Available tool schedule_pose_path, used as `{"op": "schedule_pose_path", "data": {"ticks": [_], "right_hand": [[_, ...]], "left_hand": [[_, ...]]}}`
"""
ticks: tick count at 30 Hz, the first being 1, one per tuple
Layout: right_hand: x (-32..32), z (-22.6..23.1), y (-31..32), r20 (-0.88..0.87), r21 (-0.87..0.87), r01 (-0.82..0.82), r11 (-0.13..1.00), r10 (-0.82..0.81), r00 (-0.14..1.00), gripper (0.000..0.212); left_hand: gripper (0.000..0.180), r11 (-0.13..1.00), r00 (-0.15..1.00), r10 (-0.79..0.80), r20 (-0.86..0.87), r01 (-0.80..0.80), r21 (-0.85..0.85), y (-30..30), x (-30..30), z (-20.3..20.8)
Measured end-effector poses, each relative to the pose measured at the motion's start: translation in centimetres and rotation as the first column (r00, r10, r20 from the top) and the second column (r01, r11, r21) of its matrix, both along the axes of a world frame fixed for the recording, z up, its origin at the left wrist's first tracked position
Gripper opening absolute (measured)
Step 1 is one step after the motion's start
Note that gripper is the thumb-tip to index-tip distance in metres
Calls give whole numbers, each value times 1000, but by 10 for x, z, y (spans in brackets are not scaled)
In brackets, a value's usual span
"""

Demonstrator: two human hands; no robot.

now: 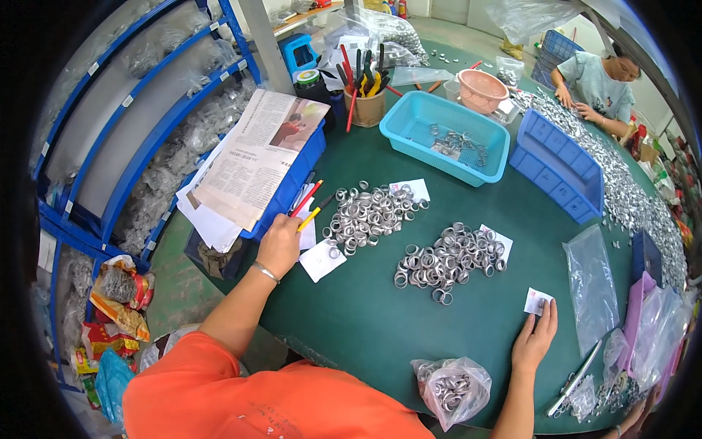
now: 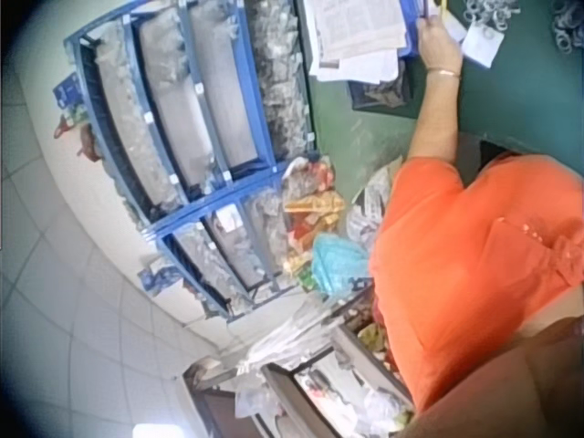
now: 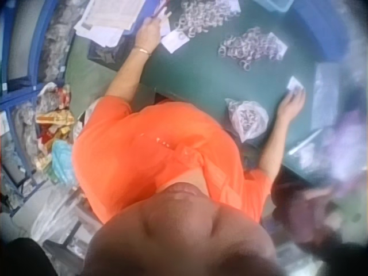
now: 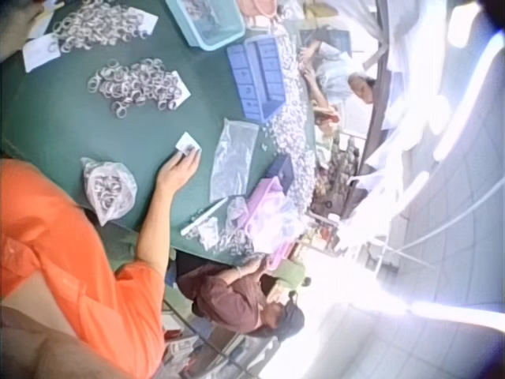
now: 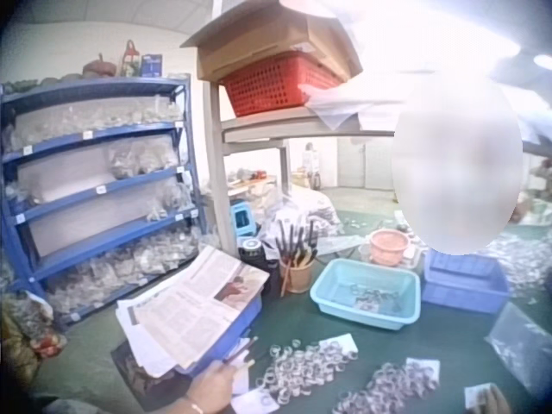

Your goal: The person measures metal rings using a tapered measuring tool, puts them into a plastic bag, and writes on a small white card with a pen.

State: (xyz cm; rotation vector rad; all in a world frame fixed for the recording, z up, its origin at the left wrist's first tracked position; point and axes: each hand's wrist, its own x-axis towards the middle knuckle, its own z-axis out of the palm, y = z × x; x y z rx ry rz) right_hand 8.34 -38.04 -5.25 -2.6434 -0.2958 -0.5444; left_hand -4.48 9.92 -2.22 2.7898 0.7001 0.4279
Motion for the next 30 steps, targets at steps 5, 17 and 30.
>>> {"op": "schedule_pose_path", "data": {"ticks": [5,17,30], "right_hand": [[2,-3,-3,-7,11,-2,1000,2,1000,37],[3,-3,-3,8,-6,6,1000,-6,1000,35],[2,0,0,18,22,6,1000,-6,1000,33]], "left_hand": [[17,1000,997,-3,74,1,25,-7,-9,10],[22,991,991,-29,133,12,130,-4,-3,9],[17,995,995,87,-39,-85,52,-6,29,24]]}}
